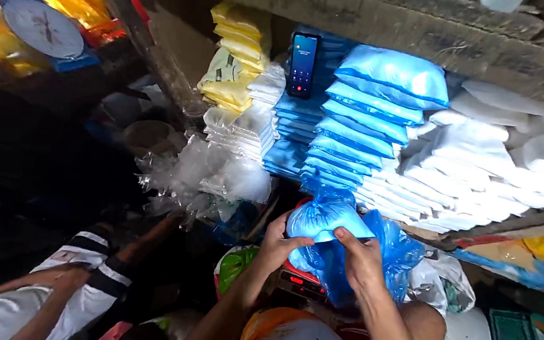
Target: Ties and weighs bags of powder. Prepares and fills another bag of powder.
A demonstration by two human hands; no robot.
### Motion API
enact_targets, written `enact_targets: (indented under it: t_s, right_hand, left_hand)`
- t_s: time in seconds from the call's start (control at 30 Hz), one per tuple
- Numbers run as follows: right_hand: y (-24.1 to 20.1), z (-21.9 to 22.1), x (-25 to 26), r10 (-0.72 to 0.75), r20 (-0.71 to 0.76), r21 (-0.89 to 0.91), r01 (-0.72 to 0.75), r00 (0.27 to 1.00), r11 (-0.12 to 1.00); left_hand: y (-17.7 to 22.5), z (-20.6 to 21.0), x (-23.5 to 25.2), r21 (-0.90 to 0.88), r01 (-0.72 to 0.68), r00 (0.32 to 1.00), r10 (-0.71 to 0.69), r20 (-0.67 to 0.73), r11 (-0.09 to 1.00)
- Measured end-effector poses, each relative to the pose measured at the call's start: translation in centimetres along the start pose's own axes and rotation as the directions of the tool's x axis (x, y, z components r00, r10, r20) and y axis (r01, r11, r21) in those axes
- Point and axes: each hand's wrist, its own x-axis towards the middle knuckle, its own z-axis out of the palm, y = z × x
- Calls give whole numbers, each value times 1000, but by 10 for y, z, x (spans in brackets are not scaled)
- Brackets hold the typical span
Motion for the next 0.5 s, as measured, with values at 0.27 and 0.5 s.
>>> enact_targets:
  t_s: [0.27,0.5]
  right_hand:
    - [14,-4,25,356,500,-429,-132,789,894]
    - [50,39,38,420,299,-387,-293,857,874]
  left_hand:
    - [28,-71,-19,272,191,981,-193,-20,943]
    - [40,-94,2,379,264,960,-278,-20,887]
